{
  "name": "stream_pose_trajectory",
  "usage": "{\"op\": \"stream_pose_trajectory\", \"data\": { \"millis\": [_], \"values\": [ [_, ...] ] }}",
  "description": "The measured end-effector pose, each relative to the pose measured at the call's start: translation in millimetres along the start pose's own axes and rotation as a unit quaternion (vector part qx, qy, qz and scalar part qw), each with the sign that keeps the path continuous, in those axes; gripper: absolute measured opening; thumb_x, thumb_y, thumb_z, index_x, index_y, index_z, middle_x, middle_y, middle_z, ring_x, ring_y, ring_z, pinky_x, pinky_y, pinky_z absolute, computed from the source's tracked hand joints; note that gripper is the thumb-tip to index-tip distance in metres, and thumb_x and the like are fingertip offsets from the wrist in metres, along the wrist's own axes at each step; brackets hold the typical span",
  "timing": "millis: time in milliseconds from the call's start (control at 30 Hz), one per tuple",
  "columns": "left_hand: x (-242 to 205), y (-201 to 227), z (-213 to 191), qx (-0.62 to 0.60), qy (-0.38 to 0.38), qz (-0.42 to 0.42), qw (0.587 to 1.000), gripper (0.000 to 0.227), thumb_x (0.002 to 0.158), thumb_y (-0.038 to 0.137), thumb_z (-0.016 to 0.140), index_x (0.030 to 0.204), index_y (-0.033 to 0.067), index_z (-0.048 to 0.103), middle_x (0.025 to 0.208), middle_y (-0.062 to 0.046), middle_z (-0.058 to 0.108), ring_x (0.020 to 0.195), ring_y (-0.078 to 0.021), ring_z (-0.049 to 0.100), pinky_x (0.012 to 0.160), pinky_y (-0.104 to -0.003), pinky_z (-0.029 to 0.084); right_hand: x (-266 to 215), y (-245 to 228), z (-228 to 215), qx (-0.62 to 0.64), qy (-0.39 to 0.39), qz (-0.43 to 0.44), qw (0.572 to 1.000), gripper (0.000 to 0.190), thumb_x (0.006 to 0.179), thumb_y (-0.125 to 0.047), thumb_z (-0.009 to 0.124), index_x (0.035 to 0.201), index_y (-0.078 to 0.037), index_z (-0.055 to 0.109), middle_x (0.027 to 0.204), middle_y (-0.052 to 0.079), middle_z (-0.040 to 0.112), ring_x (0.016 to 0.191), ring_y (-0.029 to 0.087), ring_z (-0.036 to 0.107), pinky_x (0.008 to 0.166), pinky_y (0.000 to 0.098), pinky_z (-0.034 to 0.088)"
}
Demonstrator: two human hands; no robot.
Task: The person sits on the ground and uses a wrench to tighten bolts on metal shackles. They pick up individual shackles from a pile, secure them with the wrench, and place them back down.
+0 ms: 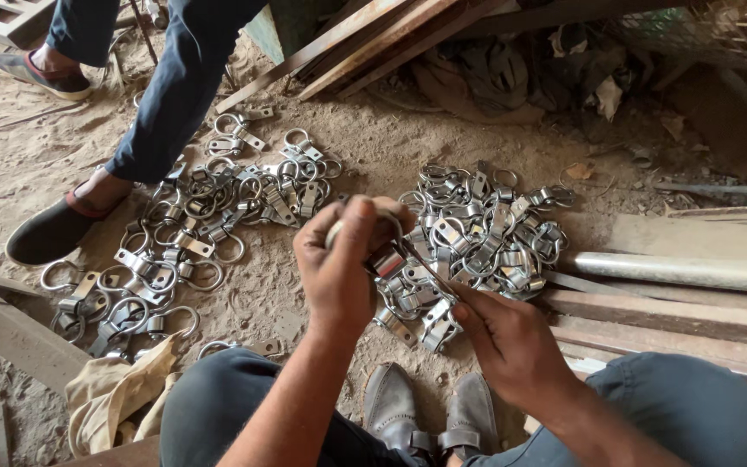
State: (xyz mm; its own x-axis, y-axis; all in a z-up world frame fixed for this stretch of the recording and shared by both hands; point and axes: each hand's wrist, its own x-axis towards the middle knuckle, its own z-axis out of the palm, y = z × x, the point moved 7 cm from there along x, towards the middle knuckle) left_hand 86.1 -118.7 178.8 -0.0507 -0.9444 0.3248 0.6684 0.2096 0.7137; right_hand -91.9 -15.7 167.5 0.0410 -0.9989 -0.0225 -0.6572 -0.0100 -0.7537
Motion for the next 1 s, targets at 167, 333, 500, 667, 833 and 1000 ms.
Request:
{"op": "stream_pose_trajectory", "data": {
  "millis": [167, 333, 500, 667, 833, 1000],
  "values": [
    [1, -13, -15, -0.121, 0.121, -0.106, 0.979, 0.031, 0.105, 0.024, 0.064, 0.095, -0.0047, 0.068, 0.089, -0.019, 0.075, 0.079, -0.0278, 0.077, 0.077, -0.043, 0.066, -3, -8, 3, -0.058, 0.054, -0.126, 0.989, 0.034, 0.102, -0.018, 0.053, 0.119, 0.007, 0.069, 0.089, 0.022, 0.078, 0.068, 0.026, 0.079, 0.057, 0.0355, 0.063],
    [1, -14, -16, -0.125, 0.140, -0.125, 0.974, 0.031, 0.104, 0.025, 0.065, 0.094, -0.0044, 0.066, 0.089, -0.019, 0.075, 0.078, -0.0286, 0.077, 0.076, -0.044, 0.067, -6, -10, 0, -0.083, 0.079, -0.147, 0.982, 0.031, 0.102, -0.016, 0.055, 0.116, 0.008, 0.069, 0.092, 0.024, 0.078, 0.071, 0.031, 0.079, 0.061, 0.0399, 0.062],
    [1, -14, -18, -0.122, 0.153, -0.133, 0.972, 0.028, 0.103, 0.025, 0.066, 0.093, -0.0015, 0.062, 0.089, -0.019, 0.075, 0.076, -0.0282, 0.076, 0.072, -0.044, 0.066, -7, -13, 1, -0.082, 0.079, -0.149, 0.982, 0.030, 0.101, -0.015, 0.056, 0.115, 0.007, 0.070, 0.091, 0.023, 0.078, 0.071, 0.032, 0.078, 0.060, 0.0412, 0.061],
    [0, -17, -20, -0.115, 0.171, -0.149, 0.967, 0.028, 0.102, 0.025, 0.065, 0.093, -0.0012, 0.062, 0.089, -0.019, 0.075, 0.076, -0.0280, 0.076, 0.072, -0.044, 0.067, -6, -13, 1, -0.071, 0.068, -0.131, 0.986, 0.029, 0.100, -0.014, 0.056, 0.115, 0.006, 0.070, 0.091, 0.023, 0.078, 0.069, 0.032, 0.079, 0.058, 0.0409, 0.061],
    [1, -20, -21, -0.105, 0.166, -0.149, 0.969, 0.027, 0.102, 0.024, 0.065, 0.094, -0.0009, 0.064, 0.087, -0.018, 0.075, 0.075, -0.0270, 0.077, 0.072, -0.043, 0.067, -3, -12, 1, -0.062, 0.071, -0.135, 0.986, 0.028, 0.102, -0.016, 0.053, 0.113, 0.003, 0.070, 0.084, 0.019, 0.078, 0.064, 0.027, 0.077, 0.056, 0.0393, 0.060],
    [10, 1, -21, 0.122, 0.066, -0.046, 0.989, 0.030, 0.108, 0.025, 0.063, 0.098, -0.0031, 0.070, 0.092, -0.018, 0.077, 0.077, -0.0232, 0.074, 0.073, -0.037, 0.064, 9, 34, 20, 0.043, -0.077, 0.099, 0.991, 0.036, 0.106, -0.033, 0.040, 0.111, -0.009, 0.066, 0.068, 0.007, 0.069, 0.052, 0.016, 0.071, 0.046, 0.0347, 0.060]
  ]
}}
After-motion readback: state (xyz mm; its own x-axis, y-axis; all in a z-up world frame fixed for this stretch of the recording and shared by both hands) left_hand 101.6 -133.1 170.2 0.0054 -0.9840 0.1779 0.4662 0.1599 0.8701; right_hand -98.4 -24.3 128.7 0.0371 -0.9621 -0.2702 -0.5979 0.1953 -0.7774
